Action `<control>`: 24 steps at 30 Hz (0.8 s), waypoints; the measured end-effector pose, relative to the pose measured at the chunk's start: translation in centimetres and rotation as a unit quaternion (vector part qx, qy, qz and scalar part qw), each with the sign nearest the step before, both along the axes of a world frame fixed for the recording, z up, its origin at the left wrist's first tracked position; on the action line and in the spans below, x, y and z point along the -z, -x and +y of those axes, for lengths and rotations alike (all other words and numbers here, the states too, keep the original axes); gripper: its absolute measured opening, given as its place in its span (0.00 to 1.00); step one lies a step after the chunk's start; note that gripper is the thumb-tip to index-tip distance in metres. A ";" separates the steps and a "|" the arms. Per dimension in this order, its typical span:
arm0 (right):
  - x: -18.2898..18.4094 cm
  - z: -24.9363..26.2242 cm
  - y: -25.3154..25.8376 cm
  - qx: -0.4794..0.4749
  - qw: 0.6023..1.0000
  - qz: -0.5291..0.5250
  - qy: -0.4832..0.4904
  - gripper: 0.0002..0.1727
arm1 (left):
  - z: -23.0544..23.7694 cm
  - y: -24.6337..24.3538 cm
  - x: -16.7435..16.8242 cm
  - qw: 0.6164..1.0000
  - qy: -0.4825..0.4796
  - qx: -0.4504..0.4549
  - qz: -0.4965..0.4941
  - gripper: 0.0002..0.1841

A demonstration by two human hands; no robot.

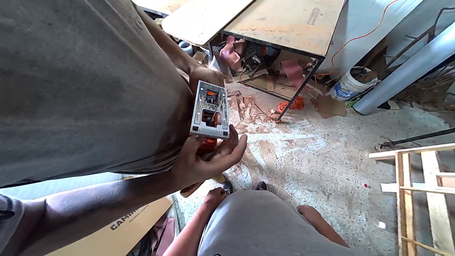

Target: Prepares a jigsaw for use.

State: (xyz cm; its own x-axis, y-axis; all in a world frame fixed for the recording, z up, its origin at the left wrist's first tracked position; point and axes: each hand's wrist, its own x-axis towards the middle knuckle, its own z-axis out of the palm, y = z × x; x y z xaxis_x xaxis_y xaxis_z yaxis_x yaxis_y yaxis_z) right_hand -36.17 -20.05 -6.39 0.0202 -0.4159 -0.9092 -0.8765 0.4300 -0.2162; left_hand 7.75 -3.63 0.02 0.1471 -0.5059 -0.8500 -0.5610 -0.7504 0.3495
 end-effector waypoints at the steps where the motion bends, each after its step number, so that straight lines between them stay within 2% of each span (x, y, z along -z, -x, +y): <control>1: 0.2 -0.2 -0.2 0.003 1.000 -0.007 0.006 0.23 | 0.0 0.2 -0.1 1.000 -0.002 0.002 0.000 0.23; 6: 1.3 -0.5 -0.3 0.044 0.999 -0.031 0.003 0.21 | 0.0 0.7 0.1 1.000 0.001 0.000 -0.003 0.23; 12: 1.5 -0.3 0.9 0.002 1.000 -0.006 -0.014 0.22 | 0.0 0.9 0.2 1.000 0.004 -0.004 -0.007 0.22; 15: 1.5 -0.2 1.7 -0.004 1.000 0.005 -0.019 0.22 | 0.1 0.8 -1.0 0.999 0.030 -0.023 -0.003 0.22; 18: 1.1 -0.5 2.1 0.002 1.000 0.010 -0.027 0.22 | 0.1 0.3 -4.9 0.997 0.056 -0.046 0.026 0.24; 20: 0.4 -1.1 1.5 0.041 0.999 -0.008 -0.023 0.22 | 0.4 -0.2 -9.0 0.995 0.075 -0.025 0.062 0.25; 22: -1.2 -2.8 -0.5 0.113 0.991 -0.063 0.024 0.22 | 0.5 -1.0 -14.8 0.986 0.124 0.033 0.108 0.22; 24: -4.5 -5.4 -3.7 0.117 0.980 -0.133 0.085 0.23 | 1.1 -1.7 -21.5 0.961 0.218 0.074 0.155 0.19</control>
State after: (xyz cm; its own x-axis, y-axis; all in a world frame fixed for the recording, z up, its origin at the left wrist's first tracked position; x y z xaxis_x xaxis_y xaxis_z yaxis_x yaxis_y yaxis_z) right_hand -32.52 -25.47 -1.91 0.1337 -0.5826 -0.8017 -0.6609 0.5504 -0.5102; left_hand 9.48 -2.55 21.52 -0.1798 -0.8199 -0.5435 -0.4683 -0.4145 0.7803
